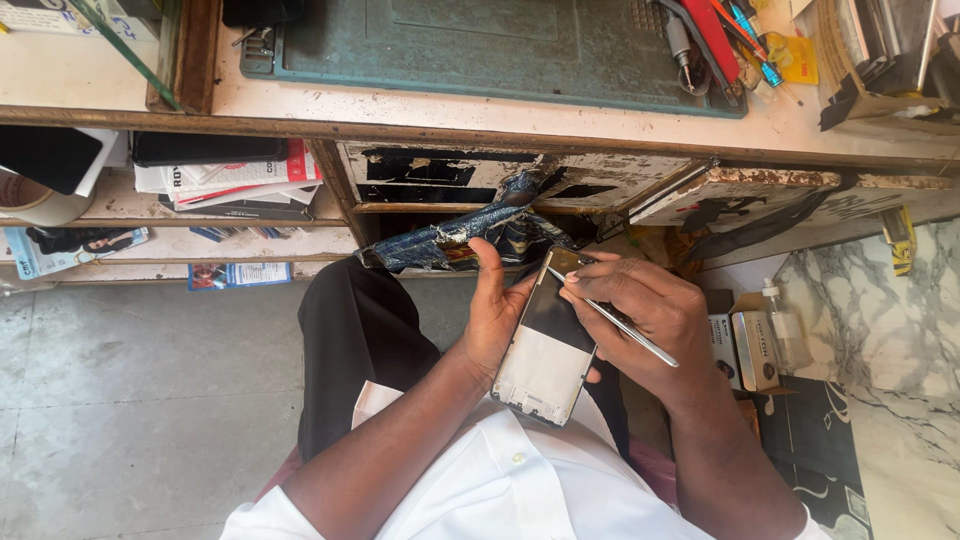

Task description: The person disassembles a smartphone on a cluttered workbench, using a metal prying tool to separate the back cover and a small brush to clean internal surfaces. The person then removes the battery and inspects the internal components.

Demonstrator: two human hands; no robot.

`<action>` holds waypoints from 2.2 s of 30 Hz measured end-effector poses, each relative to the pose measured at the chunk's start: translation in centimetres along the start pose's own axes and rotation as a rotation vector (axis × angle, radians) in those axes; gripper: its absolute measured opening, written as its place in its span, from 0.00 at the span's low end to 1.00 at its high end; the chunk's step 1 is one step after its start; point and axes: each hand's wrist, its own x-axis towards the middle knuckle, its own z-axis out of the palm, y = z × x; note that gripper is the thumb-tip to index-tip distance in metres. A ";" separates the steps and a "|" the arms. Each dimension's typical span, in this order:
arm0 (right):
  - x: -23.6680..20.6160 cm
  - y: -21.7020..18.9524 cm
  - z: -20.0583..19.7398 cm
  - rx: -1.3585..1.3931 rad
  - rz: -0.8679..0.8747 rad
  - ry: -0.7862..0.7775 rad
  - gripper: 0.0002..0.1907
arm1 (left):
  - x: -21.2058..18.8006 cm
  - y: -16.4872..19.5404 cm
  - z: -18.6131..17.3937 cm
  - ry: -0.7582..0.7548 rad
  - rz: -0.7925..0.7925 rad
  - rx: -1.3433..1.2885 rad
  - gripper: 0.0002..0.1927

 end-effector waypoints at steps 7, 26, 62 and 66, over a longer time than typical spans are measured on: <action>0.2 -0.4 0.2 -0.009 0.029 0.077 0.08 | 0.1 0.1 0.5 0.014 0.010 0.043 0.65; 1.2 -0.6 0.4 0.061 0.160 0.095 0.07 | 0.6 0.3 0.3 0.041 0.020 0.097 0.64; -2.2 -3.2 1.7 0.123 -0.133 -0.180 0.07 | -0.2 1.1 -0.1 -0.085 0.166 -0.005 0.68; -2.8 -3.7 2.1 0.225 -0.151 -0.254 0.08 | -0.1 1.2 -0.7 -0.065 0.182 0.019 0.67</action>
